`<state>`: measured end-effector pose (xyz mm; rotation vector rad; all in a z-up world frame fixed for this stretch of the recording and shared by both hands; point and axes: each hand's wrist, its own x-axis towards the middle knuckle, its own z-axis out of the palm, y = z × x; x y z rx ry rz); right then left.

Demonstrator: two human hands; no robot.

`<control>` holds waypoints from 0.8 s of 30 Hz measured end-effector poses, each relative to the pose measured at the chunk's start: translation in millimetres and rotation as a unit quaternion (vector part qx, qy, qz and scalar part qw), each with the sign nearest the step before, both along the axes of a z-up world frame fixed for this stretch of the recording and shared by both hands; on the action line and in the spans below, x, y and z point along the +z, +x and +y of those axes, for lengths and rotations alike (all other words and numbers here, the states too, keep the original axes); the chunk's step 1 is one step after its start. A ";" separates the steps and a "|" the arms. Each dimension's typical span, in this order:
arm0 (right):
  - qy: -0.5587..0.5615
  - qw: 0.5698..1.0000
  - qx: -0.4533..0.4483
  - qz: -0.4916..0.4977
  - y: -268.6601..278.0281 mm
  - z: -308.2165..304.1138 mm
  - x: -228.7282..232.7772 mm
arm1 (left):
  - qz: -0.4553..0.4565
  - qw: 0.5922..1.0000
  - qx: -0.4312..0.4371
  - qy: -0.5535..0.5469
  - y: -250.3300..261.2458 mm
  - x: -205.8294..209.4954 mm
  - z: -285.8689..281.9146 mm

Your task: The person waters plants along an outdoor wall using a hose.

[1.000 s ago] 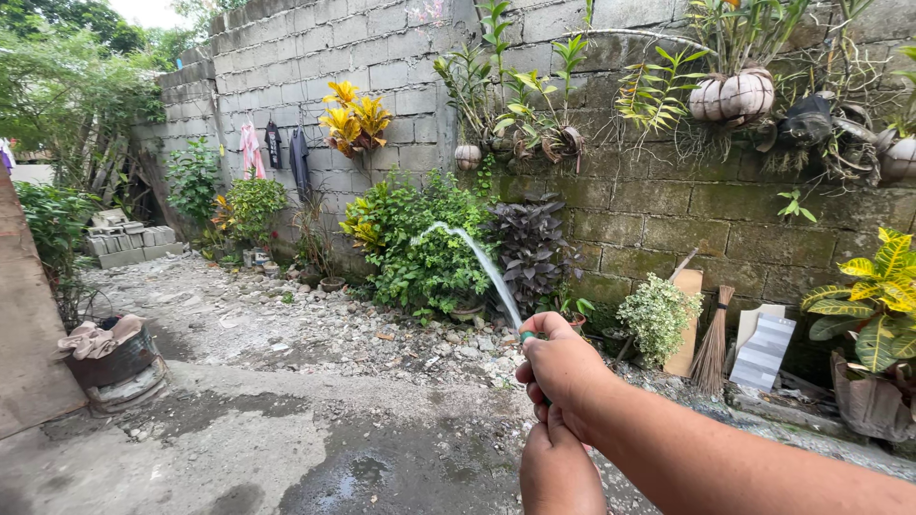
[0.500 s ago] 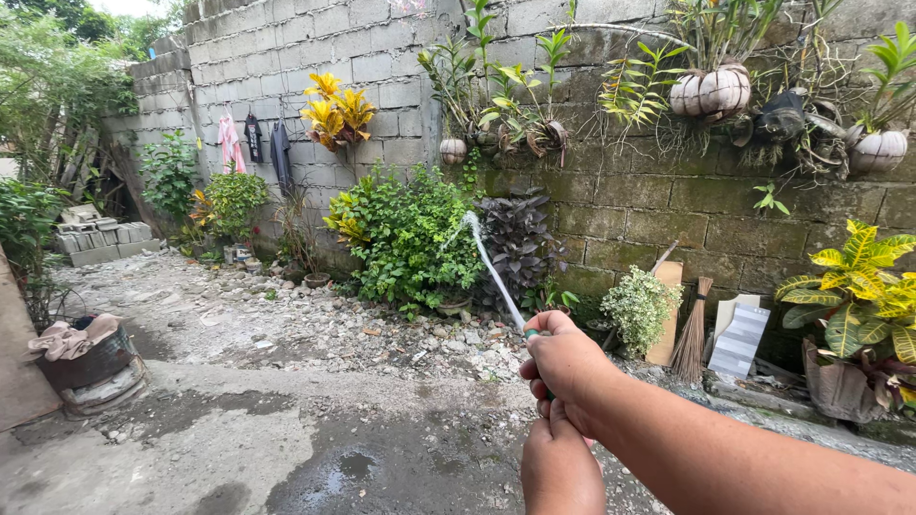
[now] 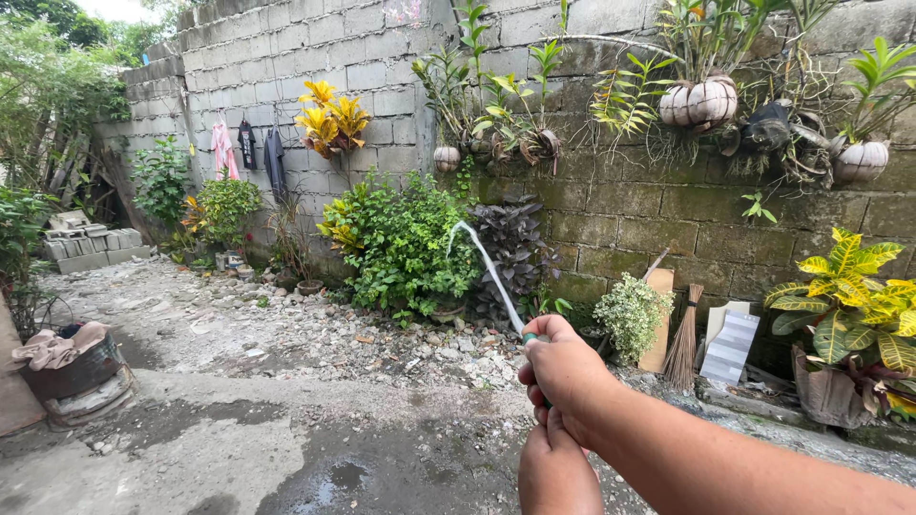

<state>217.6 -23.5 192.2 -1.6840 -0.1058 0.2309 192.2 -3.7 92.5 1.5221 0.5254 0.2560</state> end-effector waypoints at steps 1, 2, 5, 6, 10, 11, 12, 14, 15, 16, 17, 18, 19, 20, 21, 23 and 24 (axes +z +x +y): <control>0.001 1.000 0.000 -0.002 -0.5 -0.6 0.3 | -0.002 1.000 -0.001 0.001 2.4 -1.5 0.0; 0.004 1.000 0.002 0.002 -1.4 -1.1 -0.3 | 0.006 1.000 -0.004 -0.005 4.4 -3.6 0.2; 0.013 1.000 0.005 0.004 -0.9 -2.1 1.3 | -0.026 0.997 -0.004 -0.070 8.3 -5.2 -1.7; 0.019 1.000 0.005 0.003 0.5 -2.5 1.6 | -0.066 0.989 0.000 -0.129 7.1 -3.0 -2.4; 0.038 0.998 0.018 -0.048 16.1 -4.8 8.0 | -0.029 0.986 -0.096 -0.135 -9.7 24.7 6.7; 0.049 0.997 0.016 -0.060 21.8 -4.7 10.5 | -0.044 0.984 -0.087 -0.147 -12.5 35.5 6.3; 0.061 0.995 0.013 -0.073 26.8 -4.7 12.1 | -0.060 0.982 -0.078 -0.159 -15.2 46.2 6.0; 0.075 0.993 0.013 -0.092 33.6 -4.2 13.5 | -0.083 0.973 -0.085 -0.198 -20.9 66.2 10.7; 0.090 0.990 0.013 -0.110 34.3 -4.2 13.2 | -0.105 0.962 -0.091 -0.236 -23.6 75.3 13.3; 0.090 0.990 0.014 -0.109 33.6 -3.8 12.9 | -0.104 0.962 -0.090 -0.236 -24.4 85.0 15.9; 0.099 0.990 0.003 -0.100 32.4 -3.7 13.8 | -0.096 0.964 -0.093 -0.230 -23.6 93.8 18.0; 0.110 0.990 -0.008 -0.092 31.9 -3.5 16.2 | -0.090 0.966 -0.097 -0.223 -23.3 98.1 18.9; 0.110 0.990 -0.007 -0.091 31.5 -3.1 18.5 | -0.090 0.966 -0.096 -0.223 -22.2 99.6 20.1; 0.080 0.990 -0.029 -0.113 31.2 -3.5 19.5 | -0.109 0.964 -0.105 -0.220 -18.7 100.6 22.0; 0.049 0.988 -0.050 -0.135 31.6 -4.1 20.7 | -0.129 0.961 -0.114 -0.218 -14.7 100.3 23.5; 0.058 0.987 -0.047 -0.143 36.4 -7.4 27.9 | -0.132 0.960 -0.143 -0.200 -10.8 94.6 24.0; 0.067 0.985 -0.046 -0.153 39.6 -7.8 31.4 | -0.137 0.958 -0.174 -0.182 -9.9 91.9 24.3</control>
